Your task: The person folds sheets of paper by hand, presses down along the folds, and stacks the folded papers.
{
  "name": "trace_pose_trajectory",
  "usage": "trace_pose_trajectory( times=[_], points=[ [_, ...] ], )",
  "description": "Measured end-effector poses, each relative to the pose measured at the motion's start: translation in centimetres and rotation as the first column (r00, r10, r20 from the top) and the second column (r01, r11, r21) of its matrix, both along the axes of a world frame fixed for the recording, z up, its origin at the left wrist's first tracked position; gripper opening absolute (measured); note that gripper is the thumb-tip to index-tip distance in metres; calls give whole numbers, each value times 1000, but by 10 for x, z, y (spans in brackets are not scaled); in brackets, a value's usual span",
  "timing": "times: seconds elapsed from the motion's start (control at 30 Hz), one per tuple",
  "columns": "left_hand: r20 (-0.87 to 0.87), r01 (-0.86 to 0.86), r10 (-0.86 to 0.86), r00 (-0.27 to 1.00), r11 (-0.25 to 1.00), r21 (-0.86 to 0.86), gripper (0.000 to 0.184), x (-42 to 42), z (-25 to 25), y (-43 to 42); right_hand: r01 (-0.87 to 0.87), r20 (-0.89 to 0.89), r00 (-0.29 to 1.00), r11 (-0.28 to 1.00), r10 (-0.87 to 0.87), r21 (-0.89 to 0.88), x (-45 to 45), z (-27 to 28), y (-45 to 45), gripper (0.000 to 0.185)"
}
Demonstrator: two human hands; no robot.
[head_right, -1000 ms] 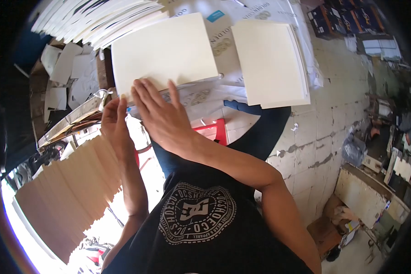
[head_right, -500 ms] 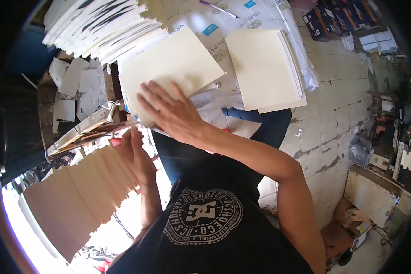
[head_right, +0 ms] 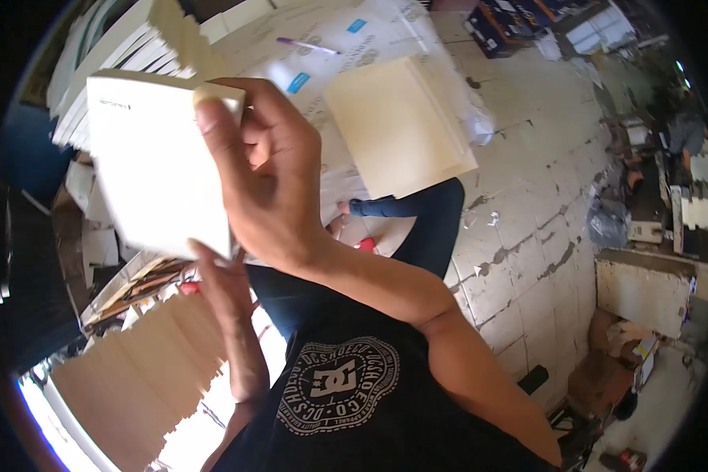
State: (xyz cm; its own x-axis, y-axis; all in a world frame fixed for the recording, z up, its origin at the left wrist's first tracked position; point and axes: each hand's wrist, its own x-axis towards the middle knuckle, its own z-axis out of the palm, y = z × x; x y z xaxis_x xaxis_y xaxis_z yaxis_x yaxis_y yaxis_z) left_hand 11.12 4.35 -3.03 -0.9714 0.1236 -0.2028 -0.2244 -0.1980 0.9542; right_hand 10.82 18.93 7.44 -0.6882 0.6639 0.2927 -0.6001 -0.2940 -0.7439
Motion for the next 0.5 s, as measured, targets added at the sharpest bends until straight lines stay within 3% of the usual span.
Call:
trace_pose_trajectory(
  times=[0.07, 0.13, 0.17, 0.2, 0.23, 0.27, 0.3, 0.33, 0.4, 0.5],
  points=[
    [-114, -23, 23, 993, 1000, -1, 37, -9, 14, 0, 12, 30, 999, 1000, -12, -3, 7, -20, 20, 24],
    [-138, -67, 52, 989, 992, -108, 35, -21, 15, -4, 59, 248, 962, 971, -118, 234, 25, -48, 49, 19],
    [-200, -59, 30, 979, 989, -137, 35, -30, 4, -11, 202, 201, 947, 952, -250, 230, 30, -67, 60, 19],
    [-230, -44, -3, 973, 980, -196, 33, -34, 5, -12, 272, 204, 823, 682, -530, 679, 47, -91, 90, 29],
    [-204, -35, -19, 979, 966, -258, 32, -42, -5, -20, 294, 159, 656, 444, -738, 846, 66, -108, 109, 43],
    [-176, -27, -31, 984, 947, -319, 32, -50, -20, -33, 211, 57, 477, 177, -877, 961, 88, -133, 135, 54],
    [-135, 37, -89, 987, 936, -350, 36, -56, -29, -44, 76, 101, 269, 126, -958, 989, 106, -142, 148, 59],
    [-124, 72, -128, 984, 923, -379, 40, -62, -35, -52, -9, 164, 69, 163, -984, 987, 120, -158, 153, 60],
    [-164, 78, -141, 976, 937, -341, 38, -66, -38, -62, 0, 289, 7, 289, -957, 957, 138, -186, 176, 49],
    [-85, 128, -181, 980, 895, -427, 41, -92, -62, -98, 302, 282, 259, 355, -924, 885, 143, -199, 206, 18]
  ],
)
